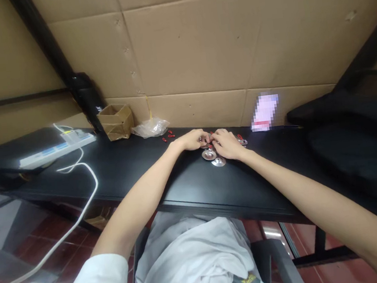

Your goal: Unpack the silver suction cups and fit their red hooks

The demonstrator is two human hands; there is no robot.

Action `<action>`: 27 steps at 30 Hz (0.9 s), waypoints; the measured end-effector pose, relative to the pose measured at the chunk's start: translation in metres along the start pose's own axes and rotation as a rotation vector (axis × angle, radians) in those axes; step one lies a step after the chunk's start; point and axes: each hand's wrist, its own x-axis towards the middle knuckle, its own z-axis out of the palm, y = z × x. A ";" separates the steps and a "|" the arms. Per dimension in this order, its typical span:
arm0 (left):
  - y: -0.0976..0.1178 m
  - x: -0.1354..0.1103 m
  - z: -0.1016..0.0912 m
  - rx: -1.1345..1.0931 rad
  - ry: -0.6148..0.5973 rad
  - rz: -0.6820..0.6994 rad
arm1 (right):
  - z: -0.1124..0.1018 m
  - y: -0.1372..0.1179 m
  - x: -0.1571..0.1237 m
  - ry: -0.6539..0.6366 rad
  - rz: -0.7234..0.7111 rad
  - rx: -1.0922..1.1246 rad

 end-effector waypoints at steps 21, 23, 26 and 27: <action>0.005 -0.002 0.000 0.040 0.183 -0.026 | 0.006 -0.007 0.005 0.324 0.281 0.602; 0.010 -0.001 0.002 0.022 0.157 0.015 | 0.006 -0.005 0.005 0.249 0.259 0.550; 0.019 -0.001 0.003 0.086 0.151 -0.033 | 0.007 -0.003 0.006 0.168 0.162 0.416; 0.021 -0.002 0.003 0.109 0.157 -0.050 | 0.007 -0.003 0.006 0.166 0.143 0.385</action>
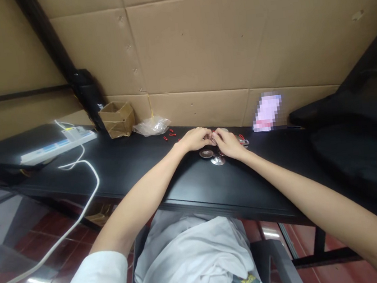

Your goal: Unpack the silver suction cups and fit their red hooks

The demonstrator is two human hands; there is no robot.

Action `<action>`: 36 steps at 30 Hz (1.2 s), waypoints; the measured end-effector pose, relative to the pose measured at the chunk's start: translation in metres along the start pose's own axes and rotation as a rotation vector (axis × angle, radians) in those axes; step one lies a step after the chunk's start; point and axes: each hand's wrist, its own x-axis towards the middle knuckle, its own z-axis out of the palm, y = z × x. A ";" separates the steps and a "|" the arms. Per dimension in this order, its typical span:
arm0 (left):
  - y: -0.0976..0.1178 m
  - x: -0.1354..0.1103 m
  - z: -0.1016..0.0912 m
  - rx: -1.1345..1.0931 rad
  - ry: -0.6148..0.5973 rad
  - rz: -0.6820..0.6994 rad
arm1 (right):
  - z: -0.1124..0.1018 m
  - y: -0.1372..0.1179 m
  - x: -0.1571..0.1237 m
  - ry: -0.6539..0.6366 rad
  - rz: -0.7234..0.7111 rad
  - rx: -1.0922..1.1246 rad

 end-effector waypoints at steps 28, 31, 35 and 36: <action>0.003 0.002 0.007 -0.199 -0.084 -0.002 | 0.003 0.013 -0.001 -0.115 -0.215 -0.235; 0.002 0.001 0.005 -0.158 -0.086 -0.050 | 0.001 0.011 0.000 -0.129 -0.203 -0.233; -0.003 0.001 0.001 -0.084 -0.066 -0.073 | -0.002 0.006 -0.001 -0.152 -0.171 -0.187; -0.004 0.001 0.000 -0.076 -0.053 -0.076 | -0.003 0.004 -0.001 -0.158 -0.177 -0.186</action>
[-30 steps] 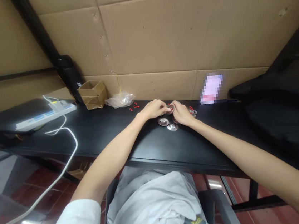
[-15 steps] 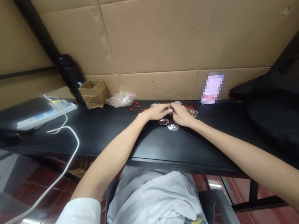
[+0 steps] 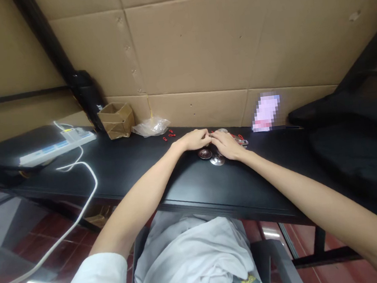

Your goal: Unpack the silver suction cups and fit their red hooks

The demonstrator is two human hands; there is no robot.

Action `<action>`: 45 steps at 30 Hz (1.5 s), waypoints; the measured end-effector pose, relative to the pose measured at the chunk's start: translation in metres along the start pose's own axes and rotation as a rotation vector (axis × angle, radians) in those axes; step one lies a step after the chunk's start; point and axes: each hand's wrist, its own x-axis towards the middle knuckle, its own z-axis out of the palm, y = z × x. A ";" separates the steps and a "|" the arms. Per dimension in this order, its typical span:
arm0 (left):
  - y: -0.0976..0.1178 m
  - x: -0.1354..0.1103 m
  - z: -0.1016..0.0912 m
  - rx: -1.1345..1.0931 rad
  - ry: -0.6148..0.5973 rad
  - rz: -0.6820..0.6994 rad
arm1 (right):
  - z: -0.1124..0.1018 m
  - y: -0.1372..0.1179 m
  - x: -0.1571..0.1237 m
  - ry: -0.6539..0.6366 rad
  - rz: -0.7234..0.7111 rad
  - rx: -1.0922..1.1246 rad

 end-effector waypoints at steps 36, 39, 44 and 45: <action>0.010 -0.005 -0.021 0.095 0.048 0.116 | -0.003 -0.025 0.000 0.042 0.010 0.001; 0.005 -0.003 -0.026 0.104 0.098 0.116 | -0.003 -0.025 0.000 0.057 0.009 0.032; -0.006 -0.007 -0.042 0.157 0.346 -0.047 | -0.004 -0.022 -0.002 0.068 -0.023 0.050; -0.010 -0.009 -0.045 0.188 0.409 -0.131 | -0.004 -0.021 -0.003 0.067 -0.021 0.057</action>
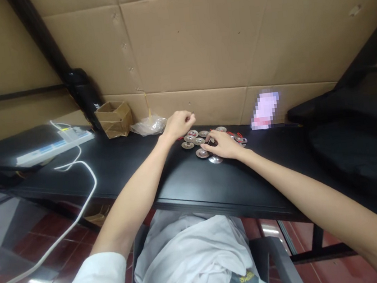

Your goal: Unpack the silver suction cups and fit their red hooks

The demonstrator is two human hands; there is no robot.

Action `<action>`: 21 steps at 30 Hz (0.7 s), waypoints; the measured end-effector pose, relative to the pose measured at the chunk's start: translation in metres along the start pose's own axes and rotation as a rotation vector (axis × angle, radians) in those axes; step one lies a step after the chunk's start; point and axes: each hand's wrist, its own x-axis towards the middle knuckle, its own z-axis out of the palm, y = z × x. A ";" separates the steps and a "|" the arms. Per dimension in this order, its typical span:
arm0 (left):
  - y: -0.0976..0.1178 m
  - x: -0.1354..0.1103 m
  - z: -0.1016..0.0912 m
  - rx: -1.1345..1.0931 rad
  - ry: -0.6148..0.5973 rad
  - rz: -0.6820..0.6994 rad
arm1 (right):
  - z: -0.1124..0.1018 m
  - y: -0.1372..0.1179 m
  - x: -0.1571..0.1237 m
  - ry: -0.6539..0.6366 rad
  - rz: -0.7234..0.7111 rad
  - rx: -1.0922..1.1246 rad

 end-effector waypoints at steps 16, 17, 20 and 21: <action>-0.019 -0.007 0.041 0.110 -0.320 -0.010 | 0.009 0.010 0.001 -0.075 0.106 -0.243; -0.016 -0.007 0.042 0.109 -0.326 -0.035 | 0.008 0.011 0.001 -0.099 0.104 -0.255; -0.013 -0.006 0.041 0.069 -0.352 -0.149 | 0.005 0.008 0.001 -0.130 0.096 -0.274; -0.013 -0.006 0.039 0.061 -0.353 -0.171 | 0.003 0.006 0.001 -0.134 0.098 -0.276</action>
